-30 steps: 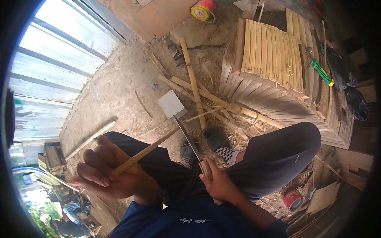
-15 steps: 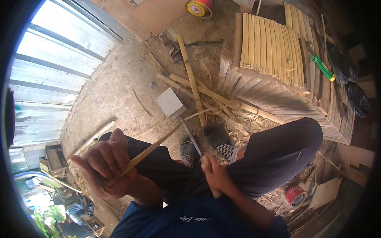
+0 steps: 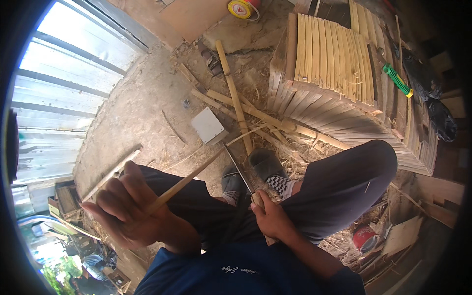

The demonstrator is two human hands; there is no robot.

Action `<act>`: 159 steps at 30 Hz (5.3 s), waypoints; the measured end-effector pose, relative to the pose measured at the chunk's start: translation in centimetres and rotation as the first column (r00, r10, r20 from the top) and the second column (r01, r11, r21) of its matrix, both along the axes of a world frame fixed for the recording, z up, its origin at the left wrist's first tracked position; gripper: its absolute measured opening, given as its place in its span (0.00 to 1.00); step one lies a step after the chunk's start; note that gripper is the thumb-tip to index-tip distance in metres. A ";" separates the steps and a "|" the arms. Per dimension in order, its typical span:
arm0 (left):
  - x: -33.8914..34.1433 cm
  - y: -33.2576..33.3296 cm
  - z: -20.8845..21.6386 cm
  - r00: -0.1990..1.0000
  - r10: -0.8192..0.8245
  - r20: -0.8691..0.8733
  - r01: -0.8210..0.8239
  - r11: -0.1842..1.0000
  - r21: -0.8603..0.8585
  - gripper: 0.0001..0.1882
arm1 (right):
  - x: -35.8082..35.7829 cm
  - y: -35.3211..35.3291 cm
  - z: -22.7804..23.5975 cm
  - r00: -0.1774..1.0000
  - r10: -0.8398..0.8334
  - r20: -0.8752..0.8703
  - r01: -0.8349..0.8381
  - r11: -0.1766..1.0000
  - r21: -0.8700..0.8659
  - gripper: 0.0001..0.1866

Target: The person sits on the floor and uses a large knife to shave and sharpen thin bamboo sticks. They repeatedly rotate the sticks and scrape the blade along the surface to thin and smooth them, occasionally inspecting the edges.

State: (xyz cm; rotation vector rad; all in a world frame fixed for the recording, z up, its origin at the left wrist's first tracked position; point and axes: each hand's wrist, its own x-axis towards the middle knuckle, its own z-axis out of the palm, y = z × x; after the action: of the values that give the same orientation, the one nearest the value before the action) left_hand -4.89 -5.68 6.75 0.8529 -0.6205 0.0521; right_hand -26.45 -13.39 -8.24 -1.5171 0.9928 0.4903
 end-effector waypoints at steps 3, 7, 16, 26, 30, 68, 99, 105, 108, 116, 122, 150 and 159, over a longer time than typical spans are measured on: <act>0.0 -0.1 -0.1 1.000 0.010 -0.009 -0.010 0.999 0.041 0.32 | 0.3 -0.1 -1.4 1.000 -0.004 -0.026 0.005 1.000 0.008 0.28; 0.4 0.3 -0.3 0.999 0.007 -0.042 -0.007 1.000 0.002 0.33 | 0.9 -0.1 -2.1 0.998 0.065 -0.014 -0.066 0.996 -0.063 0.27; 1.7 0.9 -0.2 0.999 -0.014 -0.045 0.013 1.000 -0.014 0.33 | 2.6 -0.2 -2.0 0.988 0.143 -0.055 -0.148 0.984 -0.102 0.26; 0.7 0.7 -0.1 0.999 -0.014 -0.031 0.015 1.000 0.020 0.32 | 4.5 0.5 -8.0 0.978 0.094 -0.184 -0.107 0.992 -0.063 0.27; 0.6 0.5 -0.2 0.999 -0.030 0.042 0.031 1.000 -0.006 0.33 | 4.5 0.2 -13.4 0.981 0.070 -0.182 -0.107 0.973 -0.204 0.26; 8.7 2.3 -7.7 0.833 0.531 0.156 -0.540 0.719 0.438 0.14 | -1.6 -8.7 7.2 0.617 -0.340 0.710 -0.165 0.826 0.539 0.24; 7.6 1.4 -8.0 0.974 0.206 0.088 -0.208 0.685 0.698 0.13 | 10.5 -10.6 9.3 0.528 -0.107 0.842 -0.368 0.865 0.341 0.49; 8.0 1.5 -9.1 0.963 0.233 0.138 -0.258 0.635 0.728 0.12 | 10.9 -10.2 8.9 0.568 -0.070 0.820 -0.392 0.853 0.344 0.45; 7.9 1.3 -9.5 0.953 0.254 0.164 -0.281 0.543 0.792 0.12 | 11.0 -9.9 8.8 0.569 -0.079 0.818 -0.393 0.848 0.355 0.42; 7.2 0.9 -9.2 0.947 0.212 0.239 -0.319 0.592 0.740 0.12 | 11.0 -9.8 8.9 0.612 -0.160 0.774 -0.322 0.844 0.429 0.39; 6.3 0.4 -8.5 0.980 0.165 0.112 -0.199 0.826 0.527 0.22 | 10.8 -10.0 8.7 0.608 -0.151 0.780 -0.311 0.858 0.409 0.37; 5.5 2.7 3.9 0.998 -0.057 0.032 0.049 0.976 0.211 0.47 | -1.2 -1.9 9.9 0.823 -0.099 0.559 -0.229 0.843 0.487 0.38; 2.6 4.4 3.9 0.996 -0.029 -0.086 0.031 0.999 0.020 0.39 | -1.7 -0.7 10.8 0.842 -0.069 0.535 -0.261 0.816 0.515 0.34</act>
State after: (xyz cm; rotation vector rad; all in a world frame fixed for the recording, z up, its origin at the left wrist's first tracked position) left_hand -2.26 -1.32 10.63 0.8622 -0.5535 -0.0182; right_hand -28.15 -14.07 2.54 -1.0547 0.2723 0.3608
